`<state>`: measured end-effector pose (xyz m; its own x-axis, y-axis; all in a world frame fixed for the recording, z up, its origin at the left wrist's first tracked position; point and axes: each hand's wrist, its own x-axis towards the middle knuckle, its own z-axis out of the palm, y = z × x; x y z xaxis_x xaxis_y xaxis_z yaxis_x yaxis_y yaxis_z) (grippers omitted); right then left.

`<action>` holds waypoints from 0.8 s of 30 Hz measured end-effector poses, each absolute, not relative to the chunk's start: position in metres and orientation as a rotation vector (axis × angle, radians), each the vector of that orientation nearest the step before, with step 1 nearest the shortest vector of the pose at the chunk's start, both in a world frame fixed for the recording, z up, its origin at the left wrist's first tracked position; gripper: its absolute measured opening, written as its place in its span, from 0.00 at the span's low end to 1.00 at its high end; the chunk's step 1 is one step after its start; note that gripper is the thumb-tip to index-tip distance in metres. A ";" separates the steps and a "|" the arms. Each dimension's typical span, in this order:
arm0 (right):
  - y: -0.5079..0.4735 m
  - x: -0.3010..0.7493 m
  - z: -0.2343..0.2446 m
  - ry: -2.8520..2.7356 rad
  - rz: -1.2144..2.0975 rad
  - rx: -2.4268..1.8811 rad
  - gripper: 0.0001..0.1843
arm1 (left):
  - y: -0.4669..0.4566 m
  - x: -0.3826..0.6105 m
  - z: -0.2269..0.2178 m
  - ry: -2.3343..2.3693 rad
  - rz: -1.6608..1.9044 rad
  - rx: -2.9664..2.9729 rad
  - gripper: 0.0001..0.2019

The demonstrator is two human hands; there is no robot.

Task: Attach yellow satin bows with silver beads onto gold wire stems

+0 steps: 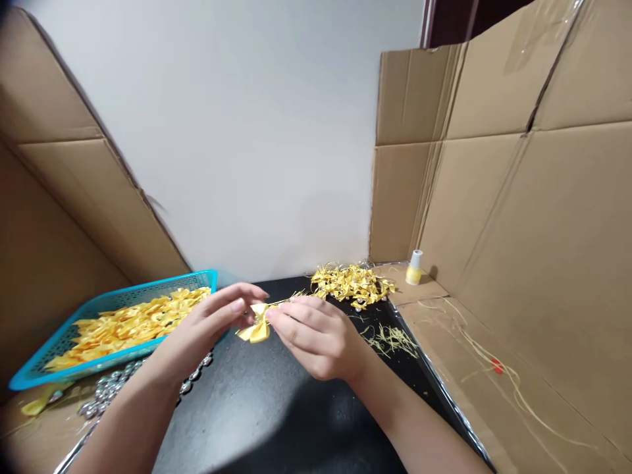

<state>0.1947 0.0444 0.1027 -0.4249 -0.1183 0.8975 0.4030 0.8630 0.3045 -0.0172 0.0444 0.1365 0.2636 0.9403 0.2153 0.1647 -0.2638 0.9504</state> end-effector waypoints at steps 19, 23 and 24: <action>0.035 0.194 0.114 -1.883 0.280 -0.511 0.04 | 0.041 -0.006 0.132 1.150 1.331 1.749 0.09; 0.037 0.197 0.114 -2.078 0.108 -0.387 0.08 | 0.037 -0.003 0.132 1.189 1.321 1.822 0.08; 0.038 0.198 0.114 -2.102 0.074 -0.375 0.08 | 0.037 -0.003 0.133 1.190 1.315 1.839 0.08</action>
<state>0.1985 0.0379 0.1137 -0.4884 0.2942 0.8215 0.2359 0.9509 -0.2003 -0.0032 0.0368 0.1329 0.1170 0.8995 0.4210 0.3295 -0.4351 0.8379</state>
